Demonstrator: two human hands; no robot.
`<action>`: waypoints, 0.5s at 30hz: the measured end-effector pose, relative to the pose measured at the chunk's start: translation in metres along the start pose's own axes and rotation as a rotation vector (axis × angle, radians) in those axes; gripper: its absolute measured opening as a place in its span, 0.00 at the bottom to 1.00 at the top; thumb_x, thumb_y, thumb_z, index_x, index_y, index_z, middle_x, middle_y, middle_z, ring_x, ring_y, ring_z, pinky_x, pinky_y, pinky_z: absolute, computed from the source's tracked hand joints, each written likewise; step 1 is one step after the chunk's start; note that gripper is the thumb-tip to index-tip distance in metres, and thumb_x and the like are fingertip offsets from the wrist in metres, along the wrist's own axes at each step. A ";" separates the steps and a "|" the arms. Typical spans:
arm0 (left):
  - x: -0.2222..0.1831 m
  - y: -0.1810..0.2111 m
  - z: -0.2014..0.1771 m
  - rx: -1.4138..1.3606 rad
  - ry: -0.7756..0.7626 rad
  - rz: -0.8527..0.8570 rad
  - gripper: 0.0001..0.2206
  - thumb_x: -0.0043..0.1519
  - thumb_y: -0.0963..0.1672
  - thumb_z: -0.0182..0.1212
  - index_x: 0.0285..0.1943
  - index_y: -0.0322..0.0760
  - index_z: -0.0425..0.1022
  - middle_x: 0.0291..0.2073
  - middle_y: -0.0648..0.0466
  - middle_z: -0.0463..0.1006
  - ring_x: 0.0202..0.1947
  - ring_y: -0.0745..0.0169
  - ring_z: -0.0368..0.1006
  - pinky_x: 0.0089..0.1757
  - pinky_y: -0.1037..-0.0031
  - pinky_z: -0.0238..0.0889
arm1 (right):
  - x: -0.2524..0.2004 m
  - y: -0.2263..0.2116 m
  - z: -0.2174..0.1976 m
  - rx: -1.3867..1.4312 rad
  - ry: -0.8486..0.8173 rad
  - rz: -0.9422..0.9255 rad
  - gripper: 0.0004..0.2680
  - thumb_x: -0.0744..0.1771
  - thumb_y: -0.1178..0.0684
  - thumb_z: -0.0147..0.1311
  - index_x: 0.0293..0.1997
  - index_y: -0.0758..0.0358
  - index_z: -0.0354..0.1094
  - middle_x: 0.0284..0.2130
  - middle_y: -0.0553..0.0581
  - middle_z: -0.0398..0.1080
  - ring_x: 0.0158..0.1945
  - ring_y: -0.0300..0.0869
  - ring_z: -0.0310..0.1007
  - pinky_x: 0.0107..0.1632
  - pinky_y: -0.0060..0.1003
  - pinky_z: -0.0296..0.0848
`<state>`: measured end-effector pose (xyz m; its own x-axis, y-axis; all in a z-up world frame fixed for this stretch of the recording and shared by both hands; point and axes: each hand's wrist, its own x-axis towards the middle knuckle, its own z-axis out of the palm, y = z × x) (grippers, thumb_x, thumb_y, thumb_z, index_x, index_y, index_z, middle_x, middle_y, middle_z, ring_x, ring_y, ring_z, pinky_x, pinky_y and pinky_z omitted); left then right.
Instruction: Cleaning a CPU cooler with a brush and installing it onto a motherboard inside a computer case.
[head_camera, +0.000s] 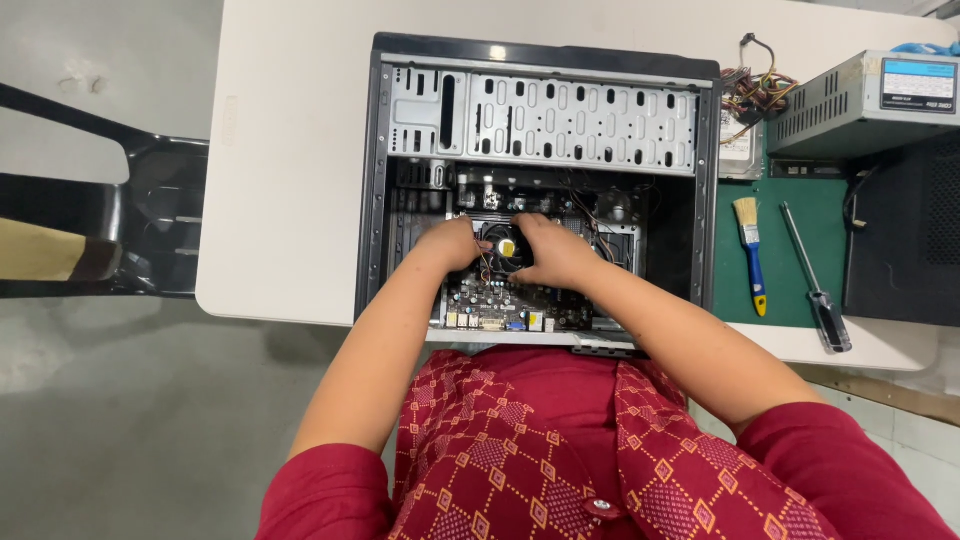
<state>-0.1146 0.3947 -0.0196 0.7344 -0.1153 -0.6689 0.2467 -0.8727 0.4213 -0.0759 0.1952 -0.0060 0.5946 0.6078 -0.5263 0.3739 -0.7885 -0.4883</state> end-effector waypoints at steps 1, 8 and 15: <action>0.004 -0.002 0.001 0.002 0.005 0.001 0.24 0.64 0.51 0.56 0.59 0.23 0.70 0.54 0.34 0.77 0.60 0.37 0.72 0.58 0.53 0.65 | -0.004 -0.005 -0.004 -0.002 0.004 -0.002 0.35 0.59 0.45 0.70 0.72 0.64 0.52 0.64 0.73 0.60 0.64 0.66 0.66 0.65 0.56 0.69; 0.020 -0.008 0.007 -0.039 -0.049 0.000 0.31 0.61 0.54 0.64 0.62 0.23 0.67 0.58 0.33 0.75 0.63 0.36 0.69 0.60 0.52 0.62 | 0.001 0.008 0.006 -0.028 -0.025 0.029 0.37 0.58 0.50 0.69 0.72 0.64 0.48 0.65 0.75 0.57 0.64 0.69 0.66 0.64 0.57 0.70; 0.007 -0.003 0.001 -0.028 -0.059 -0.013 0.32 0.61 0.54 0.64 0.62 0.24 0.64 0.59 0.34 0.74 0.64 0.37 0.68 0.61 0.52 0.61 | -0.004 0.003 0.001 -0.017 0.000 0.030 0.34 0.57 0.52 0.68 0.68 0.69 0.50 0.62 0.78 0.60 0.62 0.69 0.68 0.62 0.57 0.72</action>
<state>-0.1111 0.3966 -0.0260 0.6930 -0.1327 -0.7086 0.2736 -0.8610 0.4288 -0.0780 0.1907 -0.0065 0.6058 0.5842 -0.5401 0.3683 -0.8077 -0.4605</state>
